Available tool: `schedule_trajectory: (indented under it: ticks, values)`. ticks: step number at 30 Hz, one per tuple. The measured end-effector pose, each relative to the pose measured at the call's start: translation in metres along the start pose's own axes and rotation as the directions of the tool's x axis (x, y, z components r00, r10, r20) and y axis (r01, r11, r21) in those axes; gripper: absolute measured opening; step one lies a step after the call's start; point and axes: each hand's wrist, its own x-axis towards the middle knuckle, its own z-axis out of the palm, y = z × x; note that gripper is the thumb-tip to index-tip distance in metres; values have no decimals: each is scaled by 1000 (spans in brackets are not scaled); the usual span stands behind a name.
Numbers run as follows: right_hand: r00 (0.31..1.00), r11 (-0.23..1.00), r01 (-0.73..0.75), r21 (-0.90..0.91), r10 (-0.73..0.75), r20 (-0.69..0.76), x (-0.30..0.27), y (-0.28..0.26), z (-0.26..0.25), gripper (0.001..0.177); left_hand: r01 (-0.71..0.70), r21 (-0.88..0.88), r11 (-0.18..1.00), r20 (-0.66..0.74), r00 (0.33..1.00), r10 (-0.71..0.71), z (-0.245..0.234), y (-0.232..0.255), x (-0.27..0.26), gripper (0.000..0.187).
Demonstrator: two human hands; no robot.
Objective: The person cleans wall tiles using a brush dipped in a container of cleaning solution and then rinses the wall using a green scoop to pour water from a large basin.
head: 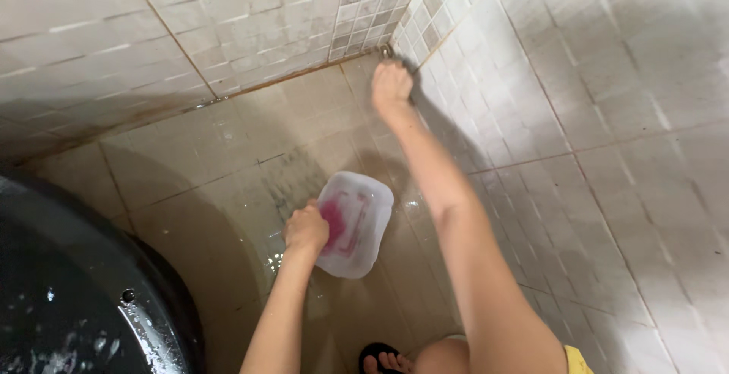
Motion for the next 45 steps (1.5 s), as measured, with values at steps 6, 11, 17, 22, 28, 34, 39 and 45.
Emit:
schedule_trajectory:
  ticks: [6,11,17,22,28,34,39,45]
  values:
    - [926,924,348,158,-365,97,-97,-88,-3,40,11,-82,997,8,1000,-10,-6,-1,0,49]
    - [716,715,696,65,-698,13,-102,-90,-35,49,-5,-126,992,23,1000,8,-5,-6,-5,47]
    - [895,891,444,-97,-436,90,-30,32,-18,37,-64,-239,969,4,998,67,8,-24,-2,47]
    - [978,978,207,11,-207,31,-36,35,-3,28,4,-281,960,103,994,26,15,-34,-5,46]
    - [735,718,667,200,-678,-19,-115,-114,-32,43,-40,-307,951,71,995,65,18,-34,-3,51]
    - [655,657,753,26,-753,55,-87,-101,-50,52,-88,-292,952,59,992,110,15,-35,-3,49]
    - [775,766,630,-129,-630,42,-42,-7,-41,55,-101,-274,956,41,992,116,28,-42,8,48]
    - [948,930,319,-183,-315,52,-6,42,-7,34,-121,-233,965,31,991,131,24,-41,2,46]
